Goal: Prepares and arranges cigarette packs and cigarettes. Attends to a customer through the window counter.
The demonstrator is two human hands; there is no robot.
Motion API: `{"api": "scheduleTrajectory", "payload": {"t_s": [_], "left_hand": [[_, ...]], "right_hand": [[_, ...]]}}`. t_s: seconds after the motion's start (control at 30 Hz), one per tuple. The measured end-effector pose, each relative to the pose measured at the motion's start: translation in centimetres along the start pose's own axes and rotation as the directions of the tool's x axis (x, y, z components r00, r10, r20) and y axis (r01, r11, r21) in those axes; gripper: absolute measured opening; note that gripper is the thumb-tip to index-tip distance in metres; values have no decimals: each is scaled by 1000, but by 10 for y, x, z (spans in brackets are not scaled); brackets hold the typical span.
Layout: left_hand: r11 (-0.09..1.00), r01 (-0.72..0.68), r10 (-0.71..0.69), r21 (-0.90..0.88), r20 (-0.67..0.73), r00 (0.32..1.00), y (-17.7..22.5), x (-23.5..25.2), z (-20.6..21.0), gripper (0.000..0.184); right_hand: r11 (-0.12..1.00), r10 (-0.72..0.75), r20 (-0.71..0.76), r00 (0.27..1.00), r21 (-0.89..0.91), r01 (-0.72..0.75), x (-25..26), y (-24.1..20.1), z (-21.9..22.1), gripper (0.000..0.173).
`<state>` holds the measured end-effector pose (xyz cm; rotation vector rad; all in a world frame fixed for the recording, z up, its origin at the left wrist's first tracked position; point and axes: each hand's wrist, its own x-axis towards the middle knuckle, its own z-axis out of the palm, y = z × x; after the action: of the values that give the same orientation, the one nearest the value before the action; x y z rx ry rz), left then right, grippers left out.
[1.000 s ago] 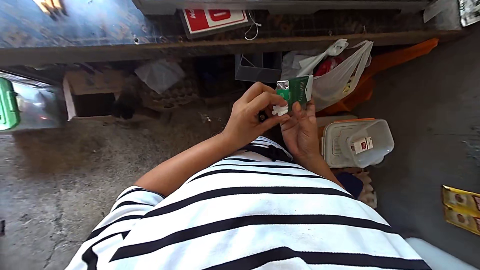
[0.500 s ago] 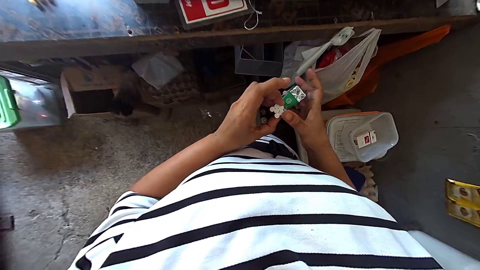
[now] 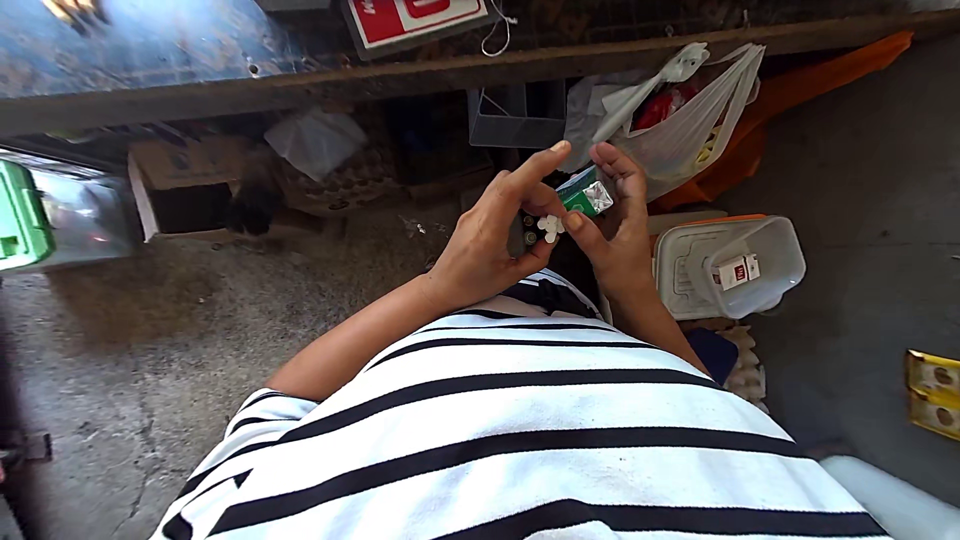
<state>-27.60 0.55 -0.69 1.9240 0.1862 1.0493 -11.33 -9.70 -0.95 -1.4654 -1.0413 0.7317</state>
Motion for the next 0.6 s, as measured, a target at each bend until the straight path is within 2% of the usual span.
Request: {"api": "scheduleTrajectory", "payload": {"t_s": [0.07,0.17,0.23,0.43,0.5,0.53,0.6], "left_hand": [[1000,-12,12,10,-20,1000,-2,-1,-1,67],[999,6,-5,51,-33,999,-2,-2,-4,38],[998,34,-33,60,-28,999,-2,-3,-6,25],[993,4,4,114,-68,998,6,1,-13,14],[994,-9,16,108,-63,998,7,3,-16,23],[994,4,0,110,-40,999,6,4,-17,39],[987,40,-45,156,28,999,0,5,-17,85]], "right_hand": [[999,9,22,1000,-43,-8,-8,-6,-1,77],[996,20,27,999,-83,-18,-12,-10,-1,75],[995,23,14,1000,-100,-21,-12,-10,-2,76],[996,-13,-100,995,-91,4,2,7,0,86],[997,10,-87,996,-79,-17,2,4,1,85],[997,19,-69,997,-73,-24,2,2,2,84],[998,37,-42,998,-46,-39,3,-2,5,81]]}}
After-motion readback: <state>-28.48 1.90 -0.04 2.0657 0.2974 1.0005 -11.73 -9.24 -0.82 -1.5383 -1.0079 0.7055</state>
